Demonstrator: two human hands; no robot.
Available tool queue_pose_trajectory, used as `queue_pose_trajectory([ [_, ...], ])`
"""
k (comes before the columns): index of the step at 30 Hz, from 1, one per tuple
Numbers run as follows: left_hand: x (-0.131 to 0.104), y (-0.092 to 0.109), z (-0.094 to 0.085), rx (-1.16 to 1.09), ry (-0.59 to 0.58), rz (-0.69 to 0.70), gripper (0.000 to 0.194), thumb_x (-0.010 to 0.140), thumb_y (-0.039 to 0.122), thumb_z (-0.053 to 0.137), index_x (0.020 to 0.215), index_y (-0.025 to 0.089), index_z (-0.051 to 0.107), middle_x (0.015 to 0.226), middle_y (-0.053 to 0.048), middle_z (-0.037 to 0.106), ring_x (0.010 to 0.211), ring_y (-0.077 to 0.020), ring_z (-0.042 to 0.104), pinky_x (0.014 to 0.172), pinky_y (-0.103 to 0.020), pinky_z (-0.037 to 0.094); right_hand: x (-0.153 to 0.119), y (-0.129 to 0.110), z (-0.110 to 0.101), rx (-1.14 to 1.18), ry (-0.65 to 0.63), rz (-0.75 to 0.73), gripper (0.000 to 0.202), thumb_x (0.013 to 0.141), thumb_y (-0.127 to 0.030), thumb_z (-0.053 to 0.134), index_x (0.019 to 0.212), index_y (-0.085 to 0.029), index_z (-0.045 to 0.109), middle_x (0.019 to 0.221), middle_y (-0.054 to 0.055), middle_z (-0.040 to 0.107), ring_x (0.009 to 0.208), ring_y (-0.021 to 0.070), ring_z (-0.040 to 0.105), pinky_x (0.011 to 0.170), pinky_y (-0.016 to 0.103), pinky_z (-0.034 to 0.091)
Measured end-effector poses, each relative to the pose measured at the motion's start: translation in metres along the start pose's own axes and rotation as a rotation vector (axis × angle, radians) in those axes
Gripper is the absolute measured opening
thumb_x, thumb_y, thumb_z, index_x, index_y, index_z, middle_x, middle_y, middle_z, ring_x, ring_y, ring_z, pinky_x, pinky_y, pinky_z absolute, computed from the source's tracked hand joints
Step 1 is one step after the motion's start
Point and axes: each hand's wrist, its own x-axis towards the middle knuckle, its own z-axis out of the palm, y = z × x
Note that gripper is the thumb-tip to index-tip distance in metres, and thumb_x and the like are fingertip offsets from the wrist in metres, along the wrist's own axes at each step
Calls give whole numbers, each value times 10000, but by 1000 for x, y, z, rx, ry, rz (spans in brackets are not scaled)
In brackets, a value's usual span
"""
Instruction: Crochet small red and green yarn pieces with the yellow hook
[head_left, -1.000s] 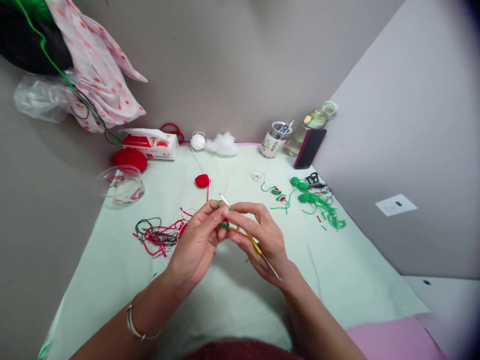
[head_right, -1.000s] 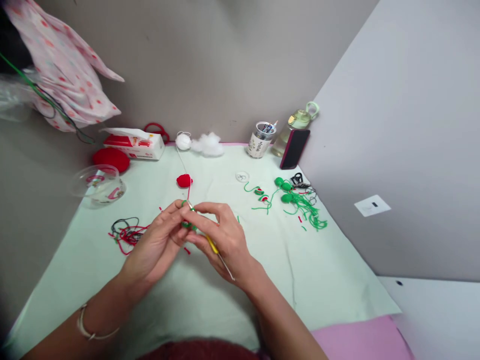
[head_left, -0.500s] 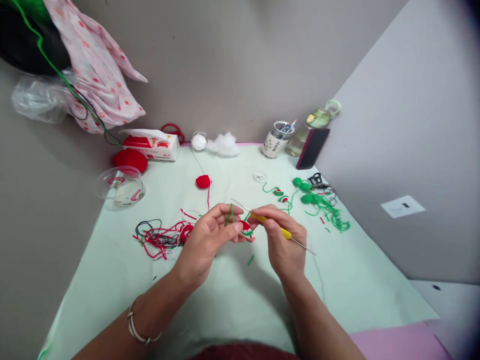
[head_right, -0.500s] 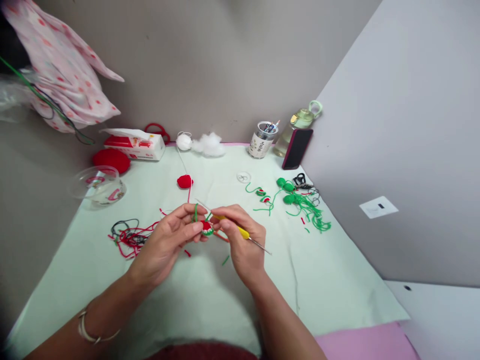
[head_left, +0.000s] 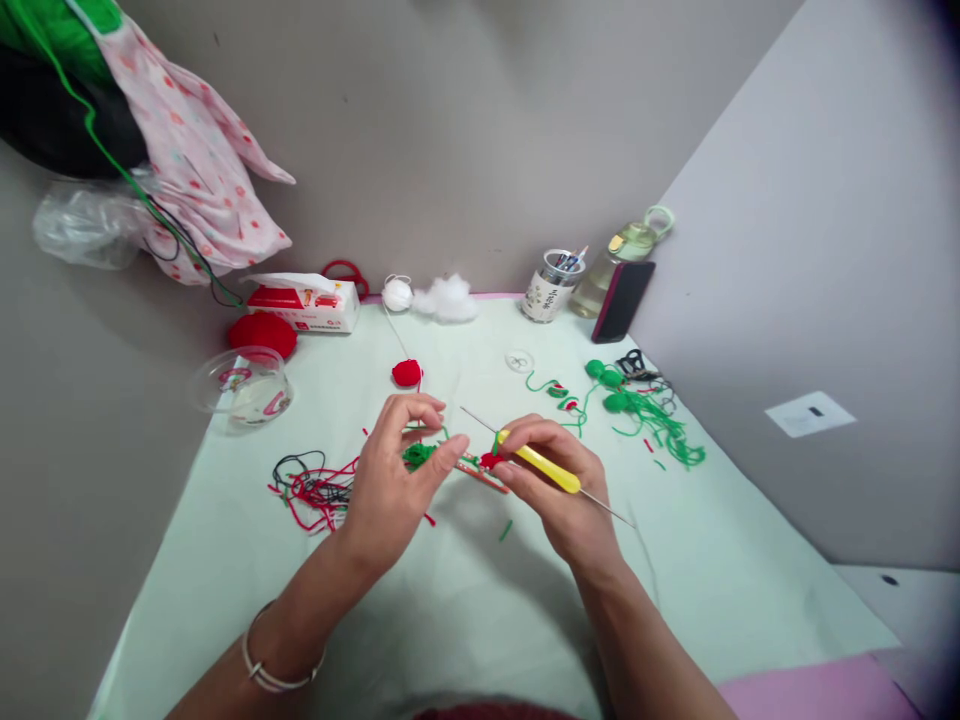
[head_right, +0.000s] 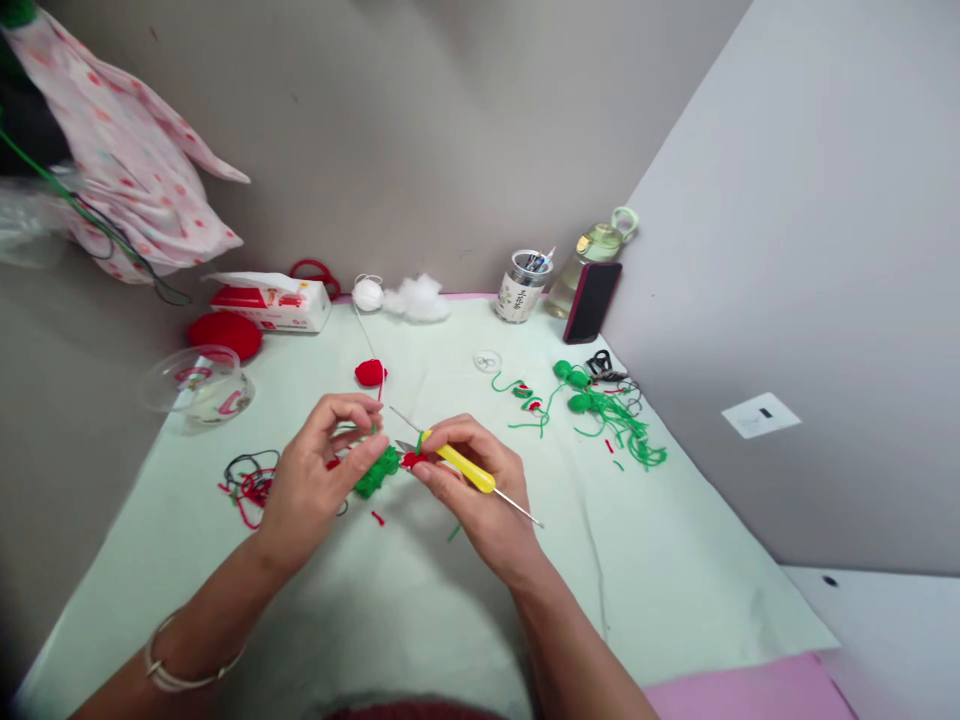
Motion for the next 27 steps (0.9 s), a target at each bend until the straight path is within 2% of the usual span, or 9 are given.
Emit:
queue_pose_trajectory([
  [2, 1, 1, -3, 66, -2, 56, 144, 862, 231, 852, 826, 236, 712, 1084, -60, 708, 1121, -241, 634, 973, -299, 478, 0, -1, 1, -14, -14, -10, 140, 861, -173, 845, 923, -256, 749, 933, 3, 701, 789, 136, 657, 661, 245, 538],
  [6, 0, 1, 1, -53, -261, -136, 103, 883, 292, 830, 850, 225, 759, 900, -40, 730, 897, -215, 648, 852, -308, 492, 1, -1, 2, -6, -16, -53, 144, 869, -160, 842, 924, -267, 763, 926, -4, 702, 830, 138, 667, 703, 247, 544],
  [7, -1, 0, 3, -84, -296, -169, 105, 874, 287, 838, 841, 223, 762, 865, -32, 724, 860, -205, 641, 830, -304, 493, 2, 0, 2, 6, -11, -60, 133, 874, -169, 841, 921, -269, 766, 919, -4, 701, 829, 138, 666, 698, 246, 542],
  [10, -1, -3, 6, -135, -297, -203, 91, 845, 248, 864, 856, 221, 778, 870, -22, 723, 869, -188, 643, 825, -286, 494, 3, 3, 2, 47, 1, -58, 103, 877, -211, 857, 896, -263, 770, 899, -3, 703, 816, 141, 666, 684, 250, 538],
  [15, 2, -10, 2, -228, -354, -283, 163, 850, 283, 865, 999, 227, 825, 915, -37, 728, 904, -194, 649, 831, -289, 503, 3, 4, 0, 79, -12, -28, 83, 899, -263, 852, 895, -253, 769, 912, 9, 706, 792, 148, 661, 651, 266, 529],
  [22, 6, -16, 0, -297, -444, -387, 118, 799, 272, 894, 877, 206, 834, 862, -11, 741, 827, -151, 620, 777, -257, 474, 3, 3, -2, 116, -51, -22, 99, 872, -240, 882, 861, -265, 786, 898, 6, 669, 801, 146, 641, 677, 270, 512],
  [27, 8, -16, 0, -376, -500, -442, 247, 720, 341, 978, 809, 193, 801, 744, 9, 752, 694, -133, 653, 707, -258, 476, 3, 7, -6, 244, -143, 47, 129, 850, -183, 892, 851, -271, 798, 897, -4, 670, 795, 135, 643, 685, 263, 514],
])
